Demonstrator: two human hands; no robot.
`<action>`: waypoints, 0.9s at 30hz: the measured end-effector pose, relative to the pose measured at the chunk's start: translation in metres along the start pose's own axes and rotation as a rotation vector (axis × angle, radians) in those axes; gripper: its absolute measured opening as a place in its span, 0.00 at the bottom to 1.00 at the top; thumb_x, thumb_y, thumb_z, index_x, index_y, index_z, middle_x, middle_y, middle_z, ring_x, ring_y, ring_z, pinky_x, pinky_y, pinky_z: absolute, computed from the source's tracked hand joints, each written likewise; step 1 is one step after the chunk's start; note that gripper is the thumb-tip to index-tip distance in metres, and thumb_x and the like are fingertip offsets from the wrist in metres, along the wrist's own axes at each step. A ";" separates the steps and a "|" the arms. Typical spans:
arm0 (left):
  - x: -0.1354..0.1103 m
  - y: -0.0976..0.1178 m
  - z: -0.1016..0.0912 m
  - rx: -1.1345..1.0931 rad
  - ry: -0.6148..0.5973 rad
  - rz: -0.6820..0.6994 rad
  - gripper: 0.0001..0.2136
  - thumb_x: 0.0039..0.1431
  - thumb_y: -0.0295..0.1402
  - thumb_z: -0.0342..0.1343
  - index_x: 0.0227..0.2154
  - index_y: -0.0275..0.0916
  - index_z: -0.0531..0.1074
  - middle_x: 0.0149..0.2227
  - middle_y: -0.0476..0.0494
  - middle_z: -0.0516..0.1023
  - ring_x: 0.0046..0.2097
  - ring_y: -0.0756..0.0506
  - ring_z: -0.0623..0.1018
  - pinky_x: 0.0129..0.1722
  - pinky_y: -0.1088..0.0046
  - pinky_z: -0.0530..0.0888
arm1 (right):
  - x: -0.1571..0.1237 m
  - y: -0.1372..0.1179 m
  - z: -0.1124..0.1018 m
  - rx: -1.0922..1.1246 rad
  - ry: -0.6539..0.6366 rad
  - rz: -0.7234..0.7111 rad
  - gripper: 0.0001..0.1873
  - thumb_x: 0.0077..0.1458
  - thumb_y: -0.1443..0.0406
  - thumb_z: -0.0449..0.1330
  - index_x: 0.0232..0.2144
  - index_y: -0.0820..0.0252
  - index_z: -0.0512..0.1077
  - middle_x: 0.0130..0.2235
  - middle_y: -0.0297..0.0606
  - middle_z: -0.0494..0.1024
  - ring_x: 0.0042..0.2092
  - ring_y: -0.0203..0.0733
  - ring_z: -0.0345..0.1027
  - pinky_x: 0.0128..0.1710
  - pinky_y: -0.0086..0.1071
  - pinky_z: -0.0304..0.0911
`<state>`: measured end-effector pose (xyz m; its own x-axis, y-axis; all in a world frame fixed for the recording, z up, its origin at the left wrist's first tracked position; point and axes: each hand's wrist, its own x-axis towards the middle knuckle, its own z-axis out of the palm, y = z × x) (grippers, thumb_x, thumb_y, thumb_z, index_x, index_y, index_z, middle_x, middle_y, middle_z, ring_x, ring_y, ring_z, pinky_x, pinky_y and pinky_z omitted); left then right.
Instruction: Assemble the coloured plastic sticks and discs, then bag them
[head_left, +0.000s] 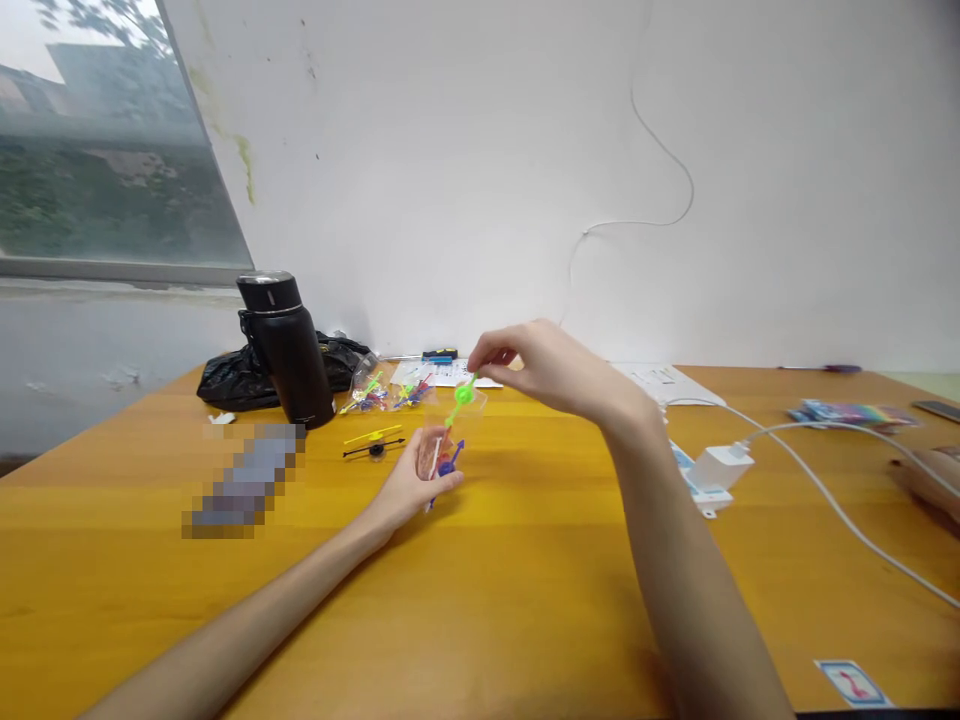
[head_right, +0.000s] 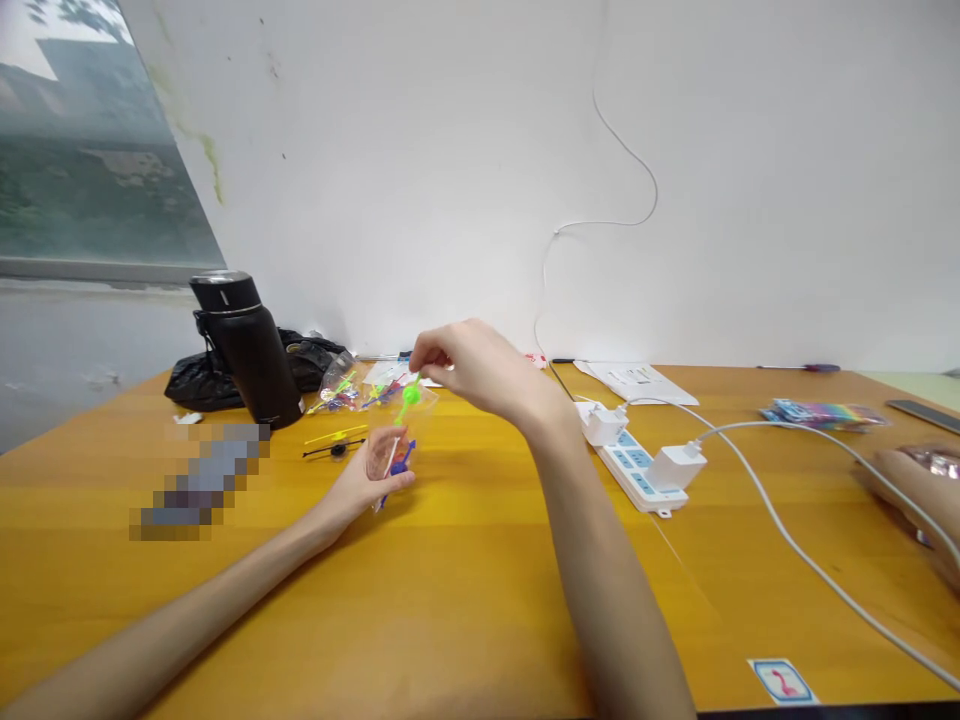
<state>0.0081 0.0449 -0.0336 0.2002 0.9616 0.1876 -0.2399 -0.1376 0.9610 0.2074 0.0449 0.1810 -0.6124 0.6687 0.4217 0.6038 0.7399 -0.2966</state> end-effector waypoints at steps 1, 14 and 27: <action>-0.001 0.002 0.001 -0.005 0.000 -0.013 0.29 0.45 0.32 0.72 0.50 0.44 0.67 0.58 0.39 0.71 0.61 0.39 0.71 0.62 0.59 0.63 | 0.003 0.000 0.006 0.005 -0.042 -0.007 0.11 0.58 0.70 0.58 0.36 0.57 0.81 0.35 0.36 0.82 0.36 0.37 0.73 0.36 0.29 0.63; -0.001 0.000 0.000 0.068 -0.031 0.043 0.26 0.47 0.34 0.70 0.49 0.44 0.68 0.55 0.41 0.70 0.61 0.39 0.70 0.62 0.61 0.63 | 0.013 -0.008 0.031 0.095 -0.259 -0.023 0.14 0.57 0.73 0.57 0.41 0.59 0.79 0.37 0.37 0.83 0.34 0.35 0.72 0.33 0.28 0.60; -0.022 0.036 0.013 0.078 -0.363 -0.010 0.28 0.47 0.35 0.70 0.52 0.44 0.69 0.50 0.40 0.72 0.48 0.42 0.75 0.49 0.66 0.71 | 0.028 0.054 0.067 0.190 -0.138 0.116 0.13 0.60 0.70 0.53 0.41 0.61 0.77 0.34 0.36 0.82 0.34 0.36 0.73 0.34 0.28 0.62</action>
<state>0.0072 0.0160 -0.0002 0.5295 0.8182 0.2241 -0.1656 -0.1594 0.9732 0.1887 0.1081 0.1195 -0.6162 0.7441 0.2582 0.5757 0.6493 -0.4971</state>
